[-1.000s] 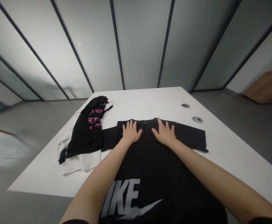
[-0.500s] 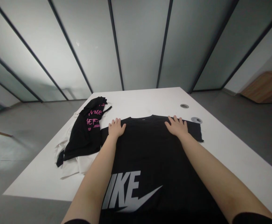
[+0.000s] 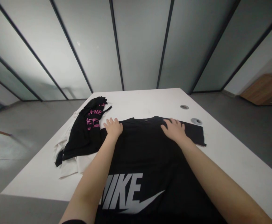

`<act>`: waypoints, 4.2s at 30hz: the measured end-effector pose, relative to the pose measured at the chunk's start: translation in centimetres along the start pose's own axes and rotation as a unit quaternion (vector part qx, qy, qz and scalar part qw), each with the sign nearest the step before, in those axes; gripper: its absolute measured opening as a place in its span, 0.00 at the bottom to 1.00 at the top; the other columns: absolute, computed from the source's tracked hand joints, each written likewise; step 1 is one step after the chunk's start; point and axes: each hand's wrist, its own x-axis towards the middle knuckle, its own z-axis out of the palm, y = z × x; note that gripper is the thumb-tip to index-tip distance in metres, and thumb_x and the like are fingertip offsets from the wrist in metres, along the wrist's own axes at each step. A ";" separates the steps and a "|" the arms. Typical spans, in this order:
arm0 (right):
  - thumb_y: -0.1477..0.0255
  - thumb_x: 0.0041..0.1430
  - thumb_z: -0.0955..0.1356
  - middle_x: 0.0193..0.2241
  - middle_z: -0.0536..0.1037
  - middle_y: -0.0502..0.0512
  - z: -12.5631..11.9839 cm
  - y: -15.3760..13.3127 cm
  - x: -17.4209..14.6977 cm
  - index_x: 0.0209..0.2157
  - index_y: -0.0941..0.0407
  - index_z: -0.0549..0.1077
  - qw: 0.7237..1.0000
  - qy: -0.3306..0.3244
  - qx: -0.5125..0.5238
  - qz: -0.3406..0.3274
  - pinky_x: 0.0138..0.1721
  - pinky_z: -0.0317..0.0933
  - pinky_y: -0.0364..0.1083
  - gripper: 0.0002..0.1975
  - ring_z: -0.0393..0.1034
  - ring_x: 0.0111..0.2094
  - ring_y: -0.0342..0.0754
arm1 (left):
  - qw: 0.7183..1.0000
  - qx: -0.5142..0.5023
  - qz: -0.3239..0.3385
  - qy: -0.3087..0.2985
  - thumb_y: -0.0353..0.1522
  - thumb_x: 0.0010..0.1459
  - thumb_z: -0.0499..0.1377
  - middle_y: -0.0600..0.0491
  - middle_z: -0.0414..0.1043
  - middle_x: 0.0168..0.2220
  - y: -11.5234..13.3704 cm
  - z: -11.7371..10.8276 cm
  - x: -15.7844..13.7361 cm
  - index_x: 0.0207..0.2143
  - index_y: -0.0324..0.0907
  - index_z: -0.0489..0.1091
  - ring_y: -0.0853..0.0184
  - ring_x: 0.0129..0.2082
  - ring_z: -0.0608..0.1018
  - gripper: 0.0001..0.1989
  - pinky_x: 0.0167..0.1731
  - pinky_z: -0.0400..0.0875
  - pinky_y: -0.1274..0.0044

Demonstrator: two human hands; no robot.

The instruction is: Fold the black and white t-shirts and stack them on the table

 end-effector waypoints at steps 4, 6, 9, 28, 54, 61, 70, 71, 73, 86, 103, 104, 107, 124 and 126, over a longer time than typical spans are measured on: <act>0.46 0.74 0.52 0.79 0.42 0.67 1.7 -4.2 -1.7 0.79 0.51 0.49 0.995 -0.100 -0.015 0.016 0.69 0.34 0.80 0.41 0.36 0.77 0.79 | 0.993 -0.018 0.082 -0.088 0.49 0.70 0.51 0.29 0.64 0.70 3.0 -0.1 -2.3 0.67 0.37 0.68 0.37 0.71 0.65 0.33 0.66 0.58 0.45; 0.44 0.74 0.51 0.80 0.39 0.67 2.2 -5.0 -1.6 0.80 0.50 0.45 0.994 -0.106 -0.014 0.017 0.69 0.31 0.80 0.42 0.32 0.77 0.79 | 0.986 -0.018 0.084 -0.143 0.53 0.70 0.48 0.30 0.55 0.75 3.8 0.7 -2.8 0.71 0.39 0.64 0.33 0.74 0.58 0.38 0.66 0.56 0.41; 0.41 0.72 0.51 0.80 0.38 0.65 2.0 -4.8 -0.1 0.80 0.47 0.45 0.994 -0.106 -0.010 -0.006 0.69 0.30 0.81 0.43 0.31 0.77 0.79 | 0.983 -0.025 0.066 -0.168 0.56 0.70 0.45 0.36 0.44 0.79 4.1 1.9 -2.1 0.75 0.45 0.59 0.31 0.77 0.50 0.40 0.64 0.52 0.33; 0.47 0.73 0.51 0.78 0.49 0.67 1.1 3.9 3.3 0.78 0.51 0.56 0.988 0.003 0.023 0.152 0.70 0.38 0.74 0.41 0.44 0.76 0.78 | 0.997 -0.036 0.004 -0.075 0.50 0.72 0.45 0.40 0.52 0.78 -7.3 3.2 1.8 0.75 0.41 0.59 0.43 0.76 0.57 0.37 0.72 0.55 0.52; 0.43 0.74 0.53 0.80 0.40 0.60 1.5 -7.0 3.6 0.79 0.44 0.49 0.995 -0.083 0.006 -0.056 0.72 0.29 0.75 0.40 0.32 0.78 0.75 | 0.995 -0.067 0.070 -0.035 0.47 0.73 0.48 0.40 0.58 0.75 -1.2 2.1 -0.6 0.73 0.41 0.64 0.42 0.75 0.59 0.33 0.71 0.55 0.48; 0.47 0.76 0.53 0.78 0.52 0.60 1.8 -4.4 4.0 0.76 0.47 0.60 0.997 -0.018 0.055 -0.045 0.74 0.36 0.69 0.37 0.43 0.77 0.71 | 0.997 -0.052 -0.015 -0.050 0.49 0.72 0.46 0.36 0.55 0.76 -4.7 3.3 1.1 0.75 0.37 0.61 0.40 0.76 0.58 0.37 0.71 0.55 0.51; 0.55 0.74 0.60 0.76 0.57 0.69 1.4 2.0 5.1 0.72 0.55 0.67 0.988 0.060 0.089 0.108 0.71 0.43 0.74 0.33 0.48 0.75 0.79 | 0.996 -0.092 -0.017 -0.006 0.48 0.71 0.50 0.36 0.61 0.73 -4.5 3.8 1.6 0.70 0.39 0.68 0.39 0.74 0.62 0.33 0.69 0.56 0.49; 0.55 0.73 0.61 0.76 0.57 0.69 1.1 1.8 5.3 0.72 0.55 0.68 0.988 0.066 0.098 0.099 0.70 0.43 0.76 0.33 0.48 0.74 0.81 | 0.995 -0.103 -0.018 0.004 0.46 0.71 0.50 0.36 0.64 0.72 -4.5 3.8 1.7 0.68 0.39 0.70 0.40 0.73 0.63 0.32 0.69 0.58 0.50; 0.54 0.73 0.62 0.75 0.59 0.67 0.3 1.0 5.7 0.71 0.52 0.70 0.988 0.079 0.121 0.059 0.69 0.43 0.79 0.32 0.49 0.74 0.82 | 0.991 -0.126 -0.032 0.028 0.44 0.72 0.49 0.36 0.68 0.69 -4.7 3.7 1.9 0.65 0.39 0.73 0.42 0.70 0.68 0.29 0.67 0.62 0.53; 0.58 0.64 0.70 0.63 0.76 0.67 4.6 -0.2 6.3 0.53 0.53 0.83 0.943 0.168 0.284 -0.042 0.70 0.49 0.73 0.21 0.61 0.69 0.73 | 0.977 -0.145 -0.149 0.046 0.31 0.62 0.60 0.30 0.77 0.53 -7.7 3.2 3.4 0.56 0.39 0.69 0.40 0.56 0.79 0.20 0.52 0.72 0.57; 0.51 0.57 0.71 0.33 0.82 0.56 4.2 -0.5 6.8 0.36 0.53 0.77 0.754 0.187 0.630 0.014 0.35 0.73 0.48 0.19 0.79 0.37 0.51 | 0.745 -0.667 -0.022 -0.019 0.42 0.65 0.63 0.45 0.81 0.49 -6.3 1.2 4.5 0.74 0.49 0.54 0.64 0.38 0.86 0.38 0.36 0.81 0.74; 0.50 0.58 0.70 0.34 0.82 0.56 4.2 -0.5 6.8 0.36 0.53 0.77 0.760 0.188 0.621 0.012 0.35 0.73 0.48 0.20 0.79 0.37 0.52 | 0.726 -0.687 0.008 -0.032 0.45 0.68 0.60 0.44 0.81 0.52 -5.8 0.8 4.3 0.75 0.50 0.51 0.64 0.38 0.86 0.38 0.35 0.81 0.75; 0.48 0.59 0.70 0.33 0.82 0.56 4.3 -0.4 6.8 0.37 0.54 0.77 0.767 0.192 0.612 0.009 0.35 0.73 0.48 0.22 0.79 0.36 0.52 | 0.699 -0.714 0.030 -0.017 0.50 0.74 0.49 0.40 0.80 0.56 -4.6 0.3 4.1 0.73 0.48 0.53 0.64 0.36 0.86 0.31 0.31 0.79 0.76; 0.56 0.64 0.67 0.37 0.85 0.57 3.5 -0.4 6.0 0.39 0.54 0.80 0.848 0.153 0.506 -0.039 0.48 0.71 0.55 0.17 0.79 0.43 0.56 | 0.978 -0.141 0.151 0.037 0.38 0.73 0.50 0.43 0.53 0.78 -1.0 2.2 1.0 0.72 0.42 0.64 0.51 0.79 0.52 0.28 0.75 0.50 0.55; 0.60 0.65 0.66 0.39 0.86 0.57 3.0 -0.6 5.6 0.40 0.54 0.81 0.878 0.149 0.452 -0.058 0.52 0.70 0.55 0.15 0.80 0.44 0.56 | 0.976 -0.138 0.157 0.056 0.39 0.75 0.47 0.43 0.51 0.78 -0.5 2.2 0.9 0.74 0.40 0.61 0.52 0.79 0.51 0.29 0.75 0.49 0.56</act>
